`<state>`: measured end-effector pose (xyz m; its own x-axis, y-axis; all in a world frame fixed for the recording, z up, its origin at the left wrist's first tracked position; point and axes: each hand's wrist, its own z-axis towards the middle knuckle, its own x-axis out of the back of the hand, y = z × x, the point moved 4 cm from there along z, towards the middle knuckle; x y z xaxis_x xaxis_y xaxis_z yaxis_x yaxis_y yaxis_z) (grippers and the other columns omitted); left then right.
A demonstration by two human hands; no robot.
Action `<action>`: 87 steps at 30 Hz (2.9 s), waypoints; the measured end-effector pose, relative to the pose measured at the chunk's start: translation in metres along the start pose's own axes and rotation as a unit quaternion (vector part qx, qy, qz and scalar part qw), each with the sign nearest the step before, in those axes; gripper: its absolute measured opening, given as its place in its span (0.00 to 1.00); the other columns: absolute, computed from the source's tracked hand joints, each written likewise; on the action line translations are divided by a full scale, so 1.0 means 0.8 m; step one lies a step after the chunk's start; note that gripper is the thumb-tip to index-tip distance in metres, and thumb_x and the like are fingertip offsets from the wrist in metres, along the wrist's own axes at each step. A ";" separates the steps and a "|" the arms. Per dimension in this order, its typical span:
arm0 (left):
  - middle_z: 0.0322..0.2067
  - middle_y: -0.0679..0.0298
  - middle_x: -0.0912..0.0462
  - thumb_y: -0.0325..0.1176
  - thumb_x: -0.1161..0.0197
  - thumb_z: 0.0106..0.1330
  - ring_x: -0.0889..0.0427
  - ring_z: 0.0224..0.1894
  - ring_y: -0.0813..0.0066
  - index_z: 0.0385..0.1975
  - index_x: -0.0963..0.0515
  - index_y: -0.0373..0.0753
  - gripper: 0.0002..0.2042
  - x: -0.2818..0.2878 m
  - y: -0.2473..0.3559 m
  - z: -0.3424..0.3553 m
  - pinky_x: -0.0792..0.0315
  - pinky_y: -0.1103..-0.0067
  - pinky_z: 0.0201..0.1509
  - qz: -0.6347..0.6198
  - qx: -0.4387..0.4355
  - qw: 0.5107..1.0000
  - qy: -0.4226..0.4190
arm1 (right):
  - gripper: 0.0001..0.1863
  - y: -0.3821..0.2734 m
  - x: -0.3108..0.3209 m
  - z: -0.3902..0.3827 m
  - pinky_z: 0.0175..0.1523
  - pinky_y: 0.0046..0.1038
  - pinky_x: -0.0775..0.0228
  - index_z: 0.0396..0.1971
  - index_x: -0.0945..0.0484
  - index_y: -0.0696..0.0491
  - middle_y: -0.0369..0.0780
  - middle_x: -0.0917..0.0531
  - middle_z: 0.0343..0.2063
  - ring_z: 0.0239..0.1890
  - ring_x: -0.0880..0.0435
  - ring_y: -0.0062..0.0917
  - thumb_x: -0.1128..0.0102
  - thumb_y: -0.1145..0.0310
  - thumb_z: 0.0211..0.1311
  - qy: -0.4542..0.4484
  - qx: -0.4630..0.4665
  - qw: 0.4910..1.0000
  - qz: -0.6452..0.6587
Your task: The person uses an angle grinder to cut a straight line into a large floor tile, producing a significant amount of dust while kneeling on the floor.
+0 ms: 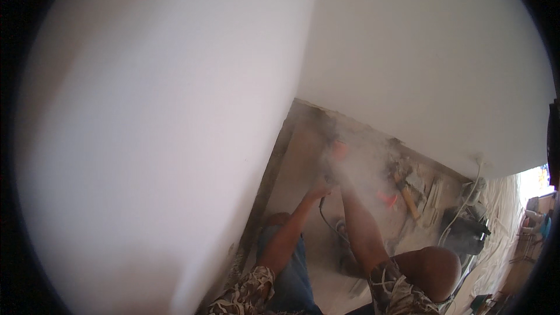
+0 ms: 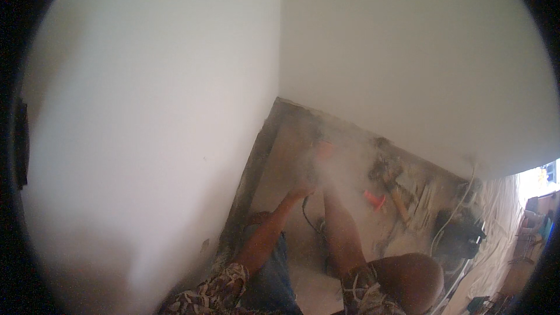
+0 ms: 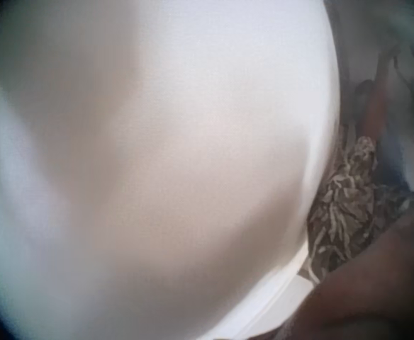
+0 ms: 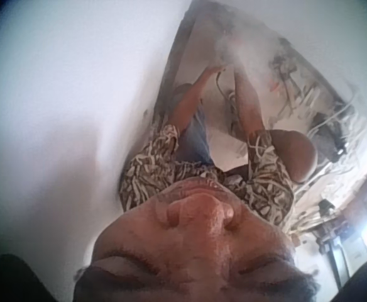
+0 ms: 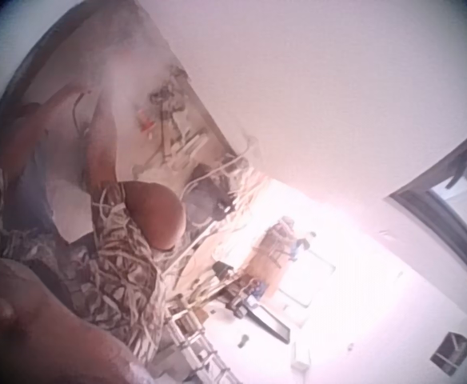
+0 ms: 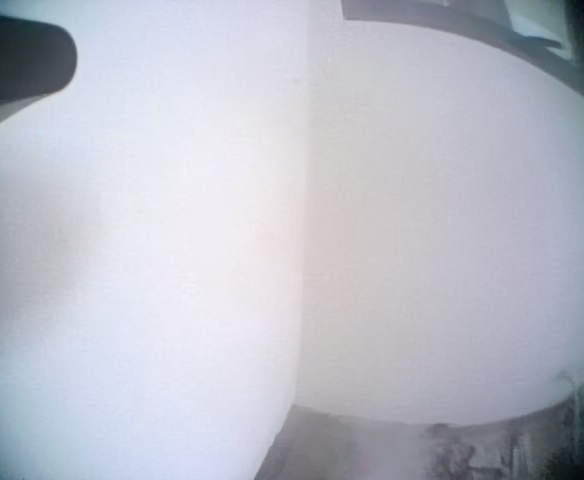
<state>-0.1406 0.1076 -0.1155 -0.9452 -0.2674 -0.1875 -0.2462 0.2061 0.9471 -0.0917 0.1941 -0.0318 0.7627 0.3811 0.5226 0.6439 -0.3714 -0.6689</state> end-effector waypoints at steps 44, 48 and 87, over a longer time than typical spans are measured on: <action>0.49 0.53 0.21 0.49 0.32 0.58 0.21 0.45 0.71 0.62 0.36 0.34 0.37 -0.004 0.229 -0.171 0.25 0.75 0.45 0.326 0.087 0.930 -0.149 | 0.19 0.141 0.127 -0.119 0.31 0.29 0.28 0.39 0.28 0.58 0.38 0.21 0.27 0.26 0.20 0.23 0.34 0.71 0.46 -0.025 0.136 0.937 0.321; 0.50 0.53 0.22 0.49 0.33 0.59 0.20 0.45 0.69 0.63 0.37 0.34 0.37 0.094 0.205 -0.145 0.25 0.75 0.45 0.513 0.027 0.854 -0.080 | 0.21 0.109 0.063 -0.092 0.33 0.29 0.28 0.41 0.28 0.59 0.39 0.20 0.31 0.29 0.20 0.23 0.34 0.69 0.46 -0.043 0.095 0.950 0.294; 0.40 0.65 0.23 0.57 0.32 0.58 0.22 0.40 0.76 0.51 0.28 0.41 0.29 0.018 0.002 -0.122 0.27 0.78 0.44 -0.071 0.141 0.980 -0.124 | 0.27 0.127 -0.033 -0.045 0.39 0.31 0.24 0.51 0.32 0.61 0.44 0.20 0.37 0.36 0.18 0.30 0.38 0.65 0.52 -0.089 0.066 0.913 0.392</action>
<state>-0.1334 0.0120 -0.0912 -0.9116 -0.0833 -0.4025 -0.3954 0.4445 0.8038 -0.0442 0.1154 -0.0947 0.9565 0.1775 -0.2317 -0.1186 -0.4890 -0.8642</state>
